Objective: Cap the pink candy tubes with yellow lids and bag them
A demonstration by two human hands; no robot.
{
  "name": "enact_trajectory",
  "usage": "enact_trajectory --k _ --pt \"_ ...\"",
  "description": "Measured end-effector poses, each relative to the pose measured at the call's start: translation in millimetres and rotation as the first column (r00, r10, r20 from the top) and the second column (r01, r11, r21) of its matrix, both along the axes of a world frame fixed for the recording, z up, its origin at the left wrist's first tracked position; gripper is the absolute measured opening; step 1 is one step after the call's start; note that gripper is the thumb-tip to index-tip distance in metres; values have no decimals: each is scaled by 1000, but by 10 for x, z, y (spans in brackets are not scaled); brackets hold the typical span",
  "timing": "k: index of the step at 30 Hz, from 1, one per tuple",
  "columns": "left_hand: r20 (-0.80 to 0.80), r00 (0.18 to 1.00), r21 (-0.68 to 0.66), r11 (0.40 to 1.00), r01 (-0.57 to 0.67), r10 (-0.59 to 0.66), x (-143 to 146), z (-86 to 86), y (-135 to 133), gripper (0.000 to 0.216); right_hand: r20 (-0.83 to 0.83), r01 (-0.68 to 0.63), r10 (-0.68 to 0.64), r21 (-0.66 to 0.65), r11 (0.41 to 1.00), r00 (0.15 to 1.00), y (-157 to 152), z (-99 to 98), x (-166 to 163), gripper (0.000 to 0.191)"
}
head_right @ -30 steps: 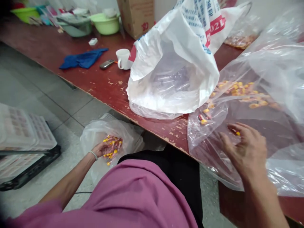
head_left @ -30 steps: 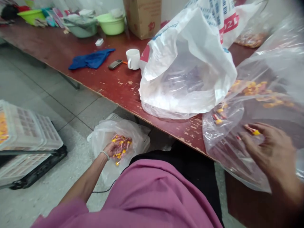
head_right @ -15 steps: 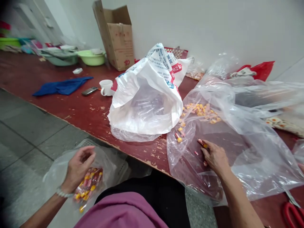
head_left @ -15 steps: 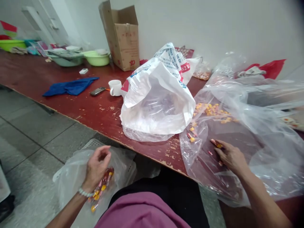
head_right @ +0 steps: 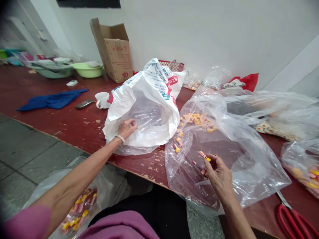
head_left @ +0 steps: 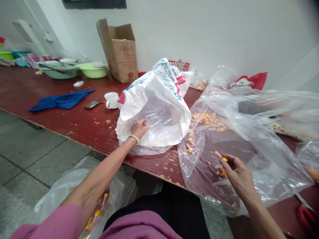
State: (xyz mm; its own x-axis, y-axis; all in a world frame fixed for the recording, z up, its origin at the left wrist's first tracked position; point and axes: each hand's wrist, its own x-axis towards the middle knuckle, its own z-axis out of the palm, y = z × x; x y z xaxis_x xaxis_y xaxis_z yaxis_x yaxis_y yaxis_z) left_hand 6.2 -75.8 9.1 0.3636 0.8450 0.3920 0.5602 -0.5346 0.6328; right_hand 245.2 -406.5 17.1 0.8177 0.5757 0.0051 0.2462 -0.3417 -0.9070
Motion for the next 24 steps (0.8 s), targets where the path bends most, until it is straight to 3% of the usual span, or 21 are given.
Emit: enact_trajectory --k 4,6,7,10,11,12,14,17,19,21,24 --pt "136 991 -75 997 -6 16 -336 177 -292 30 8 -52 51 151 987 999 77 149 -335 48" --pt "350 935 -224 964 143 -57 -498 270 -577 28 10 -112 113 263 958 994 212 254 -652 40" --pt "496 864 -322 907 273 -84 -560 301 -744 27 -12 -154 167 330 931 986 293 304 -834 37" --pt "789 614 -491 599 633 -2 -659 309 -1251 25 -37 -269 323 466 843 946 521 404 -1351 24" --pt "806 591 -517 520 680 30 -669 287 -1395 24 -37 -301 361 480 824 932 577 413 -1480 21" --pt "800 599 -537 479 694 31 -672 261 -1516 23 -35 -330 393 480 813 919 617 410 -1578 19" --pt "737 672 -556 496 667 -78 -671 216 -1681 21 -9 -391 440 440 808 898 648 382 -1681 19" --pt "488 786 -488 629 606 -379 -676 218 -1770 26 118 -492 480 306 815 869 610 334 -1673 21" --pt "319 804 -423 683 595 -502 -685 252 -1775 35 204 -537 499 233 811 842 567 322 -1632 20" --pt "263 804 -411 692 594 -534 -694 274 -1771 41 267 -562 509 188 805 818 536 321 -1600 20" --pt "354 799 -480 639 602 -486 -703 254 -1780 46 352 -562 489 143 815 799 516 328 -1577 19"
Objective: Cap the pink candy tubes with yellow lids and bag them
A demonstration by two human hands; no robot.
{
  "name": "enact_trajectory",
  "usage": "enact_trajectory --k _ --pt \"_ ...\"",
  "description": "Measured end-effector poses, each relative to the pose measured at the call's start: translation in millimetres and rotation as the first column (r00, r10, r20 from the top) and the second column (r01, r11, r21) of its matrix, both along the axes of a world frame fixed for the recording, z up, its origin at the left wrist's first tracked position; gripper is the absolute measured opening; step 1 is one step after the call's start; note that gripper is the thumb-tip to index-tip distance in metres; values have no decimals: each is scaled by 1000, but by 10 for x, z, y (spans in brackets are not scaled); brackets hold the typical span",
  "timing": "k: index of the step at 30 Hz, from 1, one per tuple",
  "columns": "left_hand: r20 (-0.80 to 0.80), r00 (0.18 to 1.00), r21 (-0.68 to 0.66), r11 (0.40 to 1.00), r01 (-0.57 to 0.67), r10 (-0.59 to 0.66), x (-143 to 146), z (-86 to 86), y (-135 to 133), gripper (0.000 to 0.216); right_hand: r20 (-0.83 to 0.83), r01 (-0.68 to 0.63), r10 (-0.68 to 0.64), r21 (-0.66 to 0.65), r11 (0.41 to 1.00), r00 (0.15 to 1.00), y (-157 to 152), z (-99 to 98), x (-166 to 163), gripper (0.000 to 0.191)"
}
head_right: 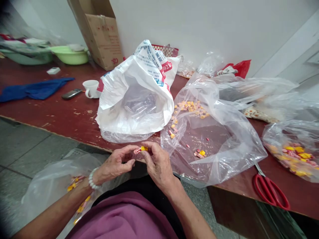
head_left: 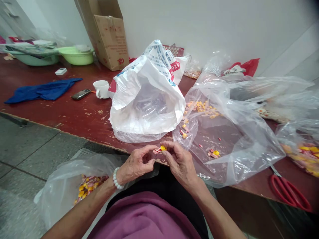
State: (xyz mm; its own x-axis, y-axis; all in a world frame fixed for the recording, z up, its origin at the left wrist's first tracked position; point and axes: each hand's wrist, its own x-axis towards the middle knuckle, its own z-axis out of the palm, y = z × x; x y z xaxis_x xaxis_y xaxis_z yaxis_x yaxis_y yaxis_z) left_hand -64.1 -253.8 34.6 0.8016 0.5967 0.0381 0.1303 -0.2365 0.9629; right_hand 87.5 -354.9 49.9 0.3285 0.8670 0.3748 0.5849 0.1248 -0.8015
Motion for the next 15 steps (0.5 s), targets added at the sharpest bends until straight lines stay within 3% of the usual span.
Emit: enact_trajectory --k 3,8,12,15 --pt "83 997 -202 979 12 5 -3 -38 -32 47 51 -13 13 4 1000 999 -16 14 4 20" --pt "166 986 -485 870 81 0 20 -37 -106 43 146 -198 202 -38 979 968 -60 43 -36 29" --pt "189 980 -636 768 72 65 56 -26 -141 44 181 -123 125 -25 992 976 -80 20 -62 38" --pt "199 975 -734 674 85 94 95 -69 -177 20 281 -171 180 -54 984 943 -76 -28 -85 37"
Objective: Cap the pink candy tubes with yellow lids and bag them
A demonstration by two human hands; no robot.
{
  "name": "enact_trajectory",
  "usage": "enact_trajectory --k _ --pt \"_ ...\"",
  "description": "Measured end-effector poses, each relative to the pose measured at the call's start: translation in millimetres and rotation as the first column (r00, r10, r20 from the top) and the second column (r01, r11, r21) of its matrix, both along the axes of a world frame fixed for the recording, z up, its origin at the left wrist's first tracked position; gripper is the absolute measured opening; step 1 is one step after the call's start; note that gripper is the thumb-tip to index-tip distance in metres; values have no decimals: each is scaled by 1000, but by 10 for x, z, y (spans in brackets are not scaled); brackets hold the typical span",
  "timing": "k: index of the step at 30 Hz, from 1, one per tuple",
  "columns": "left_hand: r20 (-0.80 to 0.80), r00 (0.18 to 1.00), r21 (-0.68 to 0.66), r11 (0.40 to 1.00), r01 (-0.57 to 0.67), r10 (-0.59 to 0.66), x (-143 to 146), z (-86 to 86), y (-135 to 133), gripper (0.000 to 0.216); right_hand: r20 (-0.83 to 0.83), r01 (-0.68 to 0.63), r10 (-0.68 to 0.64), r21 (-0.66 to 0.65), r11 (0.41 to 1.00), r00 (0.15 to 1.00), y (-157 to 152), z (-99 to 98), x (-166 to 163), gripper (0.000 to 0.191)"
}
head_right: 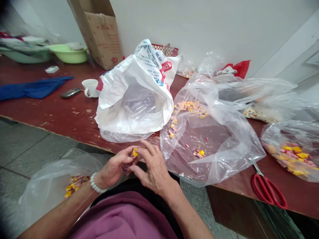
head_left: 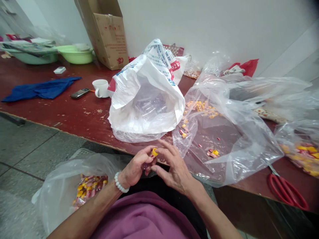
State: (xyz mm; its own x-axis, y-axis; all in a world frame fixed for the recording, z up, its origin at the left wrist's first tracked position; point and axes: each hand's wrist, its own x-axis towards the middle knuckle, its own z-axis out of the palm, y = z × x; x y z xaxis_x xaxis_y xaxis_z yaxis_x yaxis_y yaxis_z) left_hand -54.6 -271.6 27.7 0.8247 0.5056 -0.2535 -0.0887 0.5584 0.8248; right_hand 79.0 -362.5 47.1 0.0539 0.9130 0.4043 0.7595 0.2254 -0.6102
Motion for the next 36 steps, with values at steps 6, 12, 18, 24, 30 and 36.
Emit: enact_trajectory --k 6,12,18,24,30,36 --pt "-127 981 -215 961 -172 147 135 -116 -30 39 -90 -73 63 -118 990 994 48 -84 -110 54" --pt "-141 984 -116 985 -130 113 -13 23 205 28 -568 77 -129 -115 990 813 59 -105 191 40" --pt "-240 893 -36 916 -401 381 -693 -178 354 22 51 698 -698 -129 705 714 -80 -332 1285 25" --pt "-462 668 -21 746 -666 583 -1537 -813 433 25 250 654 -606 -222 723 755 158 -457 1465 29" --pt "-552 592 -68 676 -734 587 -1899 -988 477 24 412 625 -506 -232 746 757 499 -526 1326 35" --pt "-326 710 109 771 -628 624 -1465 -536 496 32 335 649 -566 -243 721 754 503 -453 1412 33"
